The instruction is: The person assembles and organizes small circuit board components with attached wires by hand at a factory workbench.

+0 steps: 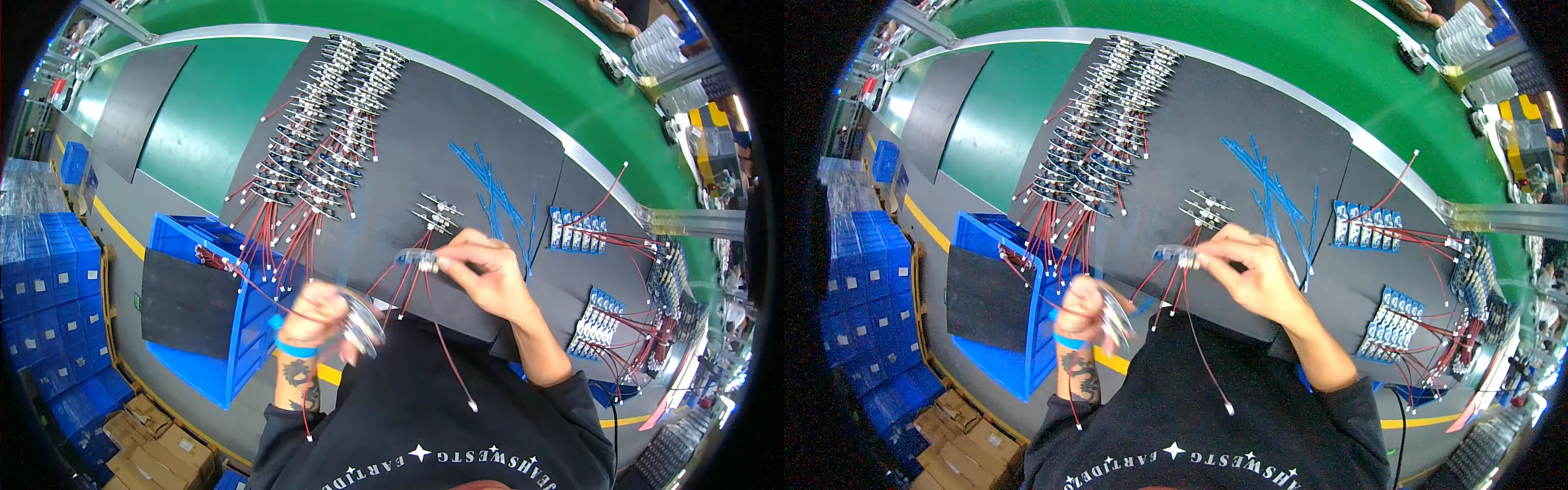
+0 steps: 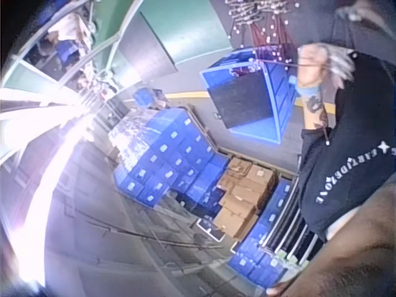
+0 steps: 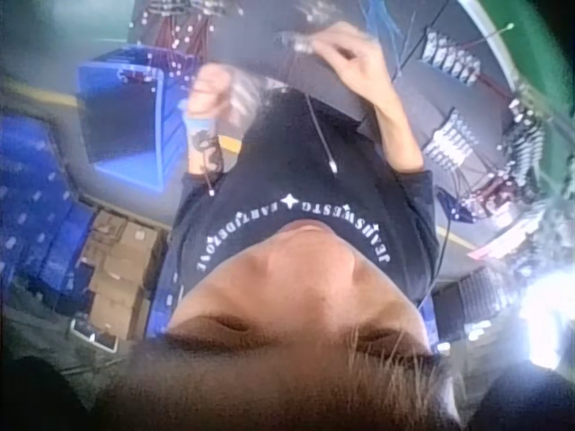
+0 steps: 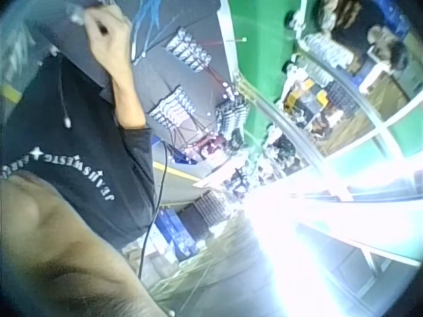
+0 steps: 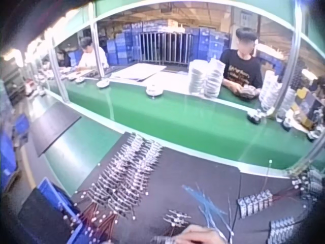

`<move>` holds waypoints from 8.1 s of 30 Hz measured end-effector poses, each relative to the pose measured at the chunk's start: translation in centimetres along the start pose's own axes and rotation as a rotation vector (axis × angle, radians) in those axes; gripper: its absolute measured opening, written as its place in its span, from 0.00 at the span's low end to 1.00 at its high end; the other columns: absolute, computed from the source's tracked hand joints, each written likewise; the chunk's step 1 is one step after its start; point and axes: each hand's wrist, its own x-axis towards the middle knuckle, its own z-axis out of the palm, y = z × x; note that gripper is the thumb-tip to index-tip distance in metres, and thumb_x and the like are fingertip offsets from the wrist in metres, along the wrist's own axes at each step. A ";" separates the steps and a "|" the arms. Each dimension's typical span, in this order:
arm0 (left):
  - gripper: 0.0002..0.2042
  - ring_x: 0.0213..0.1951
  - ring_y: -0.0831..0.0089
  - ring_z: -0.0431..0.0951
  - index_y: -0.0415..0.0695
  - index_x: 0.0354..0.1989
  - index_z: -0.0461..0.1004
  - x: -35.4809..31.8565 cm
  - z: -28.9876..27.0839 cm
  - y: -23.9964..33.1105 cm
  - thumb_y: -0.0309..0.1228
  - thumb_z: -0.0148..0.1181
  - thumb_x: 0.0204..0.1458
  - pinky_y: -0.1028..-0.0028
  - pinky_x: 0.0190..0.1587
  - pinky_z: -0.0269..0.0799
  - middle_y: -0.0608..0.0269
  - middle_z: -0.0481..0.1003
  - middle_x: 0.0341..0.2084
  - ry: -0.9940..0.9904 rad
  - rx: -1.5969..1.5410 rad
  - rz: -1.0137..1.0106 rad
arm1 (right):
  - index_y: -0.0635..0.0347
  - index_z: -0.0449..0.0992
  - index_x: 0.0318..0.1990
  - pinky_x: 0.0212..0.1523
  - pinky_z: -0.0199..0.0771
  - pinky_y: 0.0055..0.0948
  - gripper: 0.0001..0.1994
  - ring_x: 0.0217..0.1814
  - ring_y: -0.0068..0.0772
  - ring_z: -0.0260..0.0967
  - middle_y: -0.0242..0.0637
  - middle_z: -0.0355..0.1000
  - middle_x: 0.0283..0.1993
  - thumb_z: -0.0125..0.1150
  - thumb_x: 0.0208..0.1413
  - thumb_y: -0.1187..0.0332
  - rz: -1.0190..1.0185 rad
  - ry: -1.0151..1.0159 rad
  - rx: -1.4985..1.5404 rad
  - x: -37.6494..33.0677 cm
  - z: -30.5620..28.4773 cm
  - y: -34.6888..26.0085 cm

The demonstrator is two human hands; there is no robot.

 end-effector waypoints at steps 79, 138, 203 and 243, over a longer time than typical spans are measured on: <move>0.11 0.39 0.65 0.68 0.50 0.35 0.81 5.0 7.1 -6.6 0.31 0.69 0.39 0.66 0.42 0.60 0.64 0.70 0.33 1.034 1.736 0.435 | 0.68 0.75 0.42 0.39 0.69 0.31 0.10 0.39 0.40 0.70 0.43 0.72 0.39 0.58 0.52 0.76 -0.051 0.081 -0.291 2.9 -0.4 2.0; 0.11 0.33 0.69 0.78 0.35 0.39 0.76 19.5 11.3 -3.3 0.30 0.58 0.54 0.74 0.32 0.75 0.52 0.75 0.36 0.162 1.051 0.431 | 0.65 0.79 0.42 0.26 0.66 0.19 0.17 0.26 0.20 0.62 0.33 0.64 0.33 0.70 0.40 0.77 0.171 1.100 -0.408 -7.2 -8.5 6.5; 0.16 0.11 0.80 0.66 0.38 0.19 0.64 18.9 6.1 -3.7 0.31 0.54 0.58 0.75 0.13 0.57 0.66 0.67 0.08 0.415 0.776 0.635 | 0.62 0.65 0.23 0.15 0.55 0.20 0.23 0.14 0.23 0.58 0.38 0.63 0.18 0.37 0.67 0.57 0.098 0.686 0.539 -6.4 -7.6 6.6; 0.19 0.18 0.86 0.66 0.37 0.21 0.73 12.3 12.2 -3.2 0.37 0.49 0.61 0.79 0.21 0.62 0.72 0.68 0.13 0.327 0.534 0.102 | 0.65 0.69 0.23 0.18 0.60 0.32 0.13 0.15 0.36 0.65 0.41 0.64 0.16 0.51 0.60 0.70 -0.087 0.082 -0.044 -6.6 -3.3 -0.6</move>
